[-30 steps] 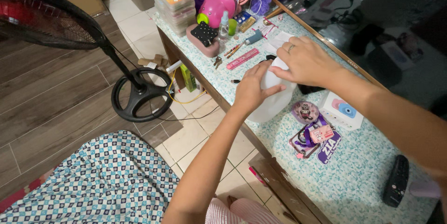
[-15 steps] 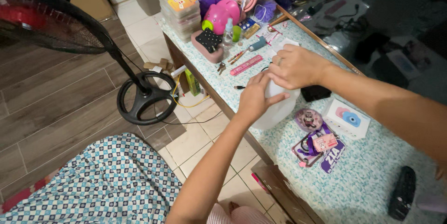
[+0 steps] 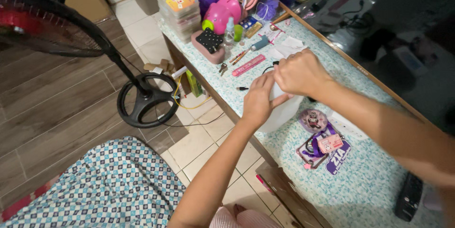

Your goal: The person unscrews the cap of a large container, pours liquid into a small spray bottle, and screws the spray nozzle back onto the bottle. They then place a hairbrush into a drawer and pick up a small circular object.

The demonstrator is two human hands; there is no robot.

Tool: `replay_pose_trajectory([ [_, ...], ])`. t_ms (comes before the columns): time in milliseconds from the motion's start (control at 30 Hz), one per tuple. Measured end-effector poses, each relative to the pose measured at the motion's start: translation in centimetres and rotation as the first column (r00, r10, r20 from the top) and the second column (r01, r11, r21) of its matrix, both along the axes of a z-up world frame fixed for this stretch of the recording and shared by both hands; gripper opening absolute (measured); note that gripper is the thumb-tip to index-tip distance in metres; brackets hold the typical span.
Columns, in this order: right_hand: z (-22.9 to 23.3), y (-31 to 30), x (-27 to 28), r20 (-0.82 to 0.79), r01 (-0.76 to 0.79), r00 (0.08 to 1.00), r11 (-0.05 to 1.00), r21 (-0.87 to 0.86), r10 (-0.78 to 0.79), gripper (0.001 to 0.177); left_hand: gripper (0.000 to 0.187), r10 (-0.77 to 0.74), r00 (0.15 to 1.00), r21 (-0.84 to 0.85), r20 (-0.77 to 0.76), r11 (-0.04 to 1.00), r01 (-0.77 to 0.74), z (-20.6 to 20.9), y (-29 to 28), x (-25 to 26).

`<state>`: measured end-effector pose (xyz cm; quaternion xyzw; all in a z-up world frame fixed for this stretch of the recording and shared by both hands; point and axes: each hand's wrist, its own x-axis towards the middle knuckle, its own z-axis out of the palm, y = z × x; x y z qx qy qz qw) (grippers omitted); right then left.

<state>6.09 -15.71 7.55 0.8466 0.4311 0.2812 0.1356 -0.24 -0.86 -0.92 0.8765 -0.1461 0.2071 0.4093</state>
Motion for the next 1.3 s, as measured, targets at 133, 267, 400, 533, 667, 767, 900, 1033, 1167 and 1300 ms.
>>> replay_pose_trajectory([
  [133, -0.7, 0.2, -0.4, 0.018, 0.13, 0.991, 0.992, 0.002, -0.13, 0.038, 0.074, -0.007, 1.0, 0.024, 0.024, 1.0, 0.006, -0.5, -0.2, 0.4],
  [267, -0.8, 0.8, -0.8, 0.007, 0.19, 0.982, 0.978, 0.081, -0.191, 0.036, 0.074, -0.026, 0.999, 0.03, 0.027, 0.999, 0.026, -0.9, -0.1, 0.9],
  [400, -0.4, 1.1, -2.8, -0.15, 0.376, 0.925, 0.902, 0.211, -0.35, 0.045, 0.074, -0.057, 0.998, 0.041, 0.025, 0.998, 0.056, -1.0, 0.3, 1.2],
  [533, -2.0, -1.2, -5.5, -0.106, 0.105, 0.993, 0.759, 0.643, -0.047, 0.067, 0.075, -0.09, 0.992, -0.03, 0.084, 0.995, 0.092, -0.6, 1.5, 0.0],
  [667, -5.2, -5.3, -4.0, -0.774, 0.588, 0.629, 0.697, 0.412, -0.073, 0.082, 0.049, 0.052, 0.997, -0.246, -0.063, 0.967, -0.066, -1.7, 3.7, -3.3],
  [767, -8.9, -5.8, -3.1, -0.862, 0.614, 0.451, 0.62, 0.487, 0.23, 0.046, 0.041, 0.123, 0.985, -0.372, -0.121, 0.914, -0.16, -2.9, 5.4, -5.0],
  [900, -10.2, -3.7, -2.9, -0.844, 0.75, 0.378, 0.409, 0.521, 0.382, 0.044, 0.041, 0.114, 0.935, -0.594, -0.337, 0.745, -0.304, -3.9, 7.4, -6.3],
  [1033, -9.4, 1.6, -7.4, -0.707, 0.631, 0.564, 0.329, 0.702, 0.426, 0.028, 0.04, 0.191, 0.952, -0.662, -0.241, 0.685, -0.305, -4.6, 10.9, -7.9],
  [1167, -8.6, 6.3, -9.5, -0.681, 0.614, 0.49, 0.339, 0.713, 0.544, 0.028, 0.036, 0.297, 0.942, -0.646, -0.155, 0.691, -0.324, -4.9, 15.3, -10.3],
  [1300, -9.0, 10.8, -10.4, -0.794, 0.764, 0.238, 0.396, 0.509, 0.56, 0.037, 0.033, 0.449, 0.886, -0.506, 0.118, 0.795, -0.336, -6.5, 20.4, -12.9],
])
